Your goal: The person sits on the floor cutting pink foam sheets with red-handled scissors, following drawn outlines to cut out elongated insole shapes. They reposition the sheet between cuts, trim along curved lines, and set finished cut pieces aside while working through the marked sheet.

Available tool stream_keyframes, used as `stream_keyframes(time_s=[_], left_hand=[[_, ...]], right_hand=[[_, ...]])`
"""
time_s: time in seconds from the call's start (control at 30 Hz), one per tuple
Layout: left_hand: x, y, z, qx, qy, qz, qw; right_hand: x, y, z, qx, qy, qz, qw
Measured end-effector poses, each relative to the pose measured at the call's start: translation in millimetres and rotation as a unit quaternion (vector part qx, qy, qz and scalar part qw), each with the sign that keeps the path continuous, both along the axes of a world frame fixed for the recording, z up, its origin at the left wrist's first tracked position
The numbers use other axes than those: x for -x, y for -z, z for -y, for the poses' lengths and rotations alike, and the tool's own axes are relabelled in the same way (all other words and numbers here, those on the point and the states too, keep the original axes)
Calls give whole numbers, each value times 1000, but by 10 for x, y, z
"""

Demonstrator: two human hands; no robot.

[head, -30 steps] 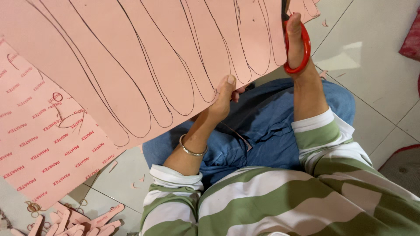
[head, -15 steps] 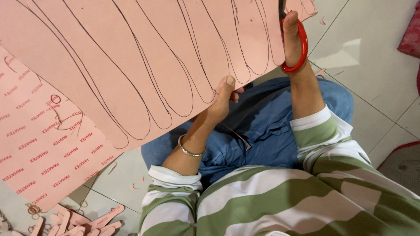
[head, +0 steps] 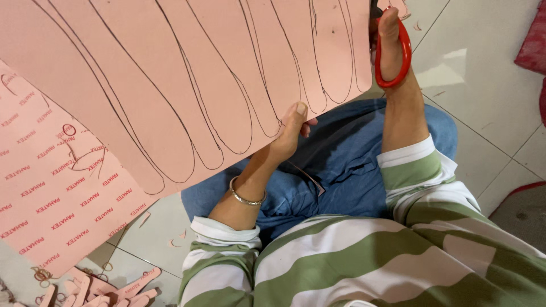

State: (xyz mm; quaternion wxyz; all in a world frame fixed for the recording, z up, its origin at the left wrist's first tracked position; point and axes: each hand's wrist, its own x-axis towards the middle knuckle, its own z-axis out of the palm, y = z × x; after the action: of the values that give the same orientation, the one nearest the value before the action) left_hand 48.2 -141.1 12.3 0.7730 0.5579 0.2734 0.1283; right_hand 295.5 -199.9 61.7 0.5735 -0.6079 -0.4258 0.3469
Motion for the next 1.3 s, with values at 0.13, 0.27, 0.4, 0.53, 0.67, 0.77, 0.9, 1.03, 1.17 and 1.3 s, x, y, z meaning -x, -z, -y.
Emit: stream_keyframes(time_s=[0.13, 0.27, 0.4, 0.53, 0.67, 0.77, 0.9, 1.03, 1.17, 1.3], left_hand=[[10, -9, 5, -30, -7, 13, 999], [14, -19, 2, -28, -1, 6, 1000], [0, -31, -2, -44, 6, -10, 999], [3, -65, 7, -35, -14, -16, 999], [16, -109, -1, -37, -36, 6, 999], [17, -124, -22, -45, -18, 18, 999], [33, -89, -18, -39, -30, 26, 998], [45, 23, -28, -13, -7, -16, 1000], [52, 132, -81, 20, 27, -39, 999], [69, 124, -88, 23, 39, -27, 999]], right_hand=[[26, -11, -14, -9, 10, 15, 1000], [-3, 18, -18, -11, -3, 16, 1000], [-22, 63, -9, -10, 0, 12, 1000], [-41, 119, -1, 12, 26, 63, 998], [-80, 186, 21, 9, 44, 73, 996], [-126, 211, 47, 33, 57, 86, 994], [-150, 204, 33, 39, 54, 89, 994], [-105, 127, 44, 18, 52, 97, 994], [-146, -7, 118, 11, 38, 23, 999], [-208, -12, 143, 24, 44, 69, 996]])
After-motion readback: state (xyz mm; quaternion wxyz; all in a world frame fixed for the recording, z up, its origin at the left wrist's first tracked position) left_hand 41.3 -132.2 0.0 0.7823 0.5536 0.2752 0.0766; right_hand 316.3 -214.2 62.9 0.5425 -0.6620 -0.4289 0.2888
